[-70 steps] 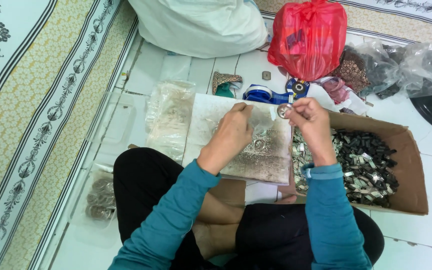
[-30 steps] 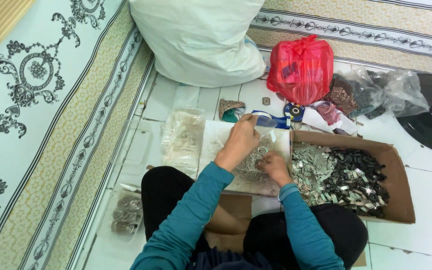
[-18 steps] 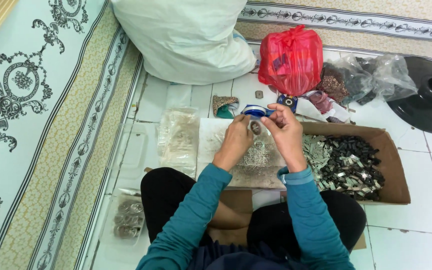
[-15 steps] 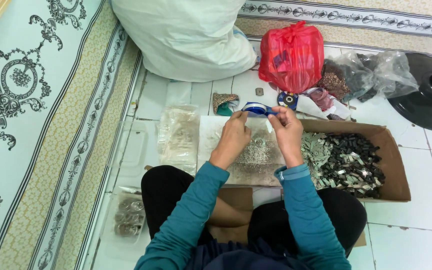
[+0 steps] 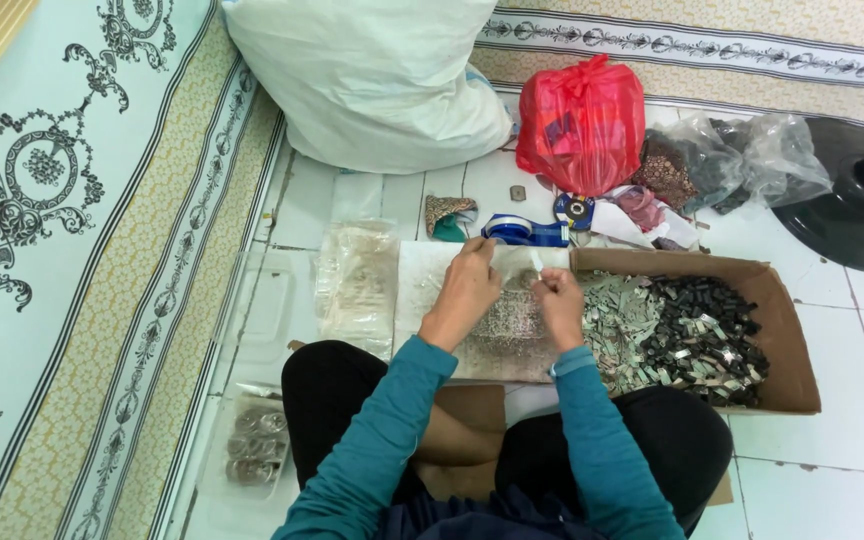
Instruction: The person is sorting small metal components from a cardboard box and packaging them into small plastic bags on the floor.
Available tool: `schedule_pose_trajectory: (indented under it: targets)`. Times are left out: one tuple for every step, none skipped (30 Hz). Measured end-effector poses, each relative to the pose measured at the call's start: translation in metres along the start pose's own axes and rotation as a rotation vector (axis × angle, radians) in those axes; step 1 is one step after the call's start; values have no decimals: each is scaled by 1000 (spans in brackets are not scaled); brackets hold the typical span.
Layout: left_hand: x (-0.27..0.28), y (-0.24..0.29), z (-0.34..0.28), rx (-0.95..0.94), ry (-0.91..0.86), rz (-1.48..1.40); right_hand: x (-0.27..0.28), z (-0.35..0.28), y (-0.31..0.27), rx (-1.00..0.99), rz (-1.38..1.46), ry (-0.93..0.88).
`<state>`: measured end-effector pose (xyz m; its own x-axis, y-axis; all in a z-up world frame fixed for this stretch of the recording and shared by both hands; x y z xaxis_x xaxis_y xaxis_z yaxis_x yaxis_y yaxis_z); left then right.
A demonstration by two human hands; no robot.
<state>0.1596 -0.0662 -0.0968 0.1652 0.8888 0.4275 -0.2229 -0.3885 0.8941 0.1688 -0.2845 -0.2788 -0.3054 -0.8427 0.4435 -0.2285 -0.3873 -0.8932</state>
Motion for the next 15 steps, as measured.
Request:
schedule_pose_trajectory:
  targets:
    - [-2,-2,2,2,1,-2,12,-12,-36,-1,-2,-2]
    - [-4,-5,4,0,-2,0,28,-24,-79,98,100,53]
    - [-7,-8,3,3,-7,0,45,-40,-120,193,201,107]
    - [-7,-10,5,10,-8,-3,48,-46,-136,187,197,103]
    - [-9,-10,8,-6,0,20,54,-53,-160,292,169,103]
    - [-10,-9,11,-22,8,43,59,-61,-184,397,141,102]
    - [-10,-11,12,-19,9,40,57,-65,-193,396,138,99]
    - [-8,-13,13,-18,20,31,53,-70,-205,434,105,64]
    - [-5,-16,13,-15,35,26,45,-75,-217,473,75,24]
    - [-1,-16,14,-8,41,26,42,-74,-210,474,75,15]
    - [6,-18,16,1,63,6,40,-73,-205,494,107,22]
    - [12,-19,18,10,86,-13,38,-72,-200,514,138,28]
    - [15,-24,19,10,92,-10,37,-84,-213,519,142,24]
    - [19,-30,21,17,113,-23,26,-93,-218,410,60,-96]
    - [19,-35,21,24,126,-38,18,-106,-219,294,-26,-211]
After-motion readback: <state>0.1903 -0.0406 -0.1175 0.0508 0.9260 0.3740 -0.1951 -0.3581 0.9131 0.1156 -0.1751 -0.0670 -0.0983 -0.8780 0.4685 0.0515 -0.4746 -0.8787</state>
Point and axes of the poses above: each hand's wrist, its own z-axis towards the middle knuckle, its own x-axis out of the back of the hand, y = z × x, the point moved 8 cm from there along z, towards the middle knuckle, and after that the axes turned 9 degrees about -z, right-handed, at the moved point
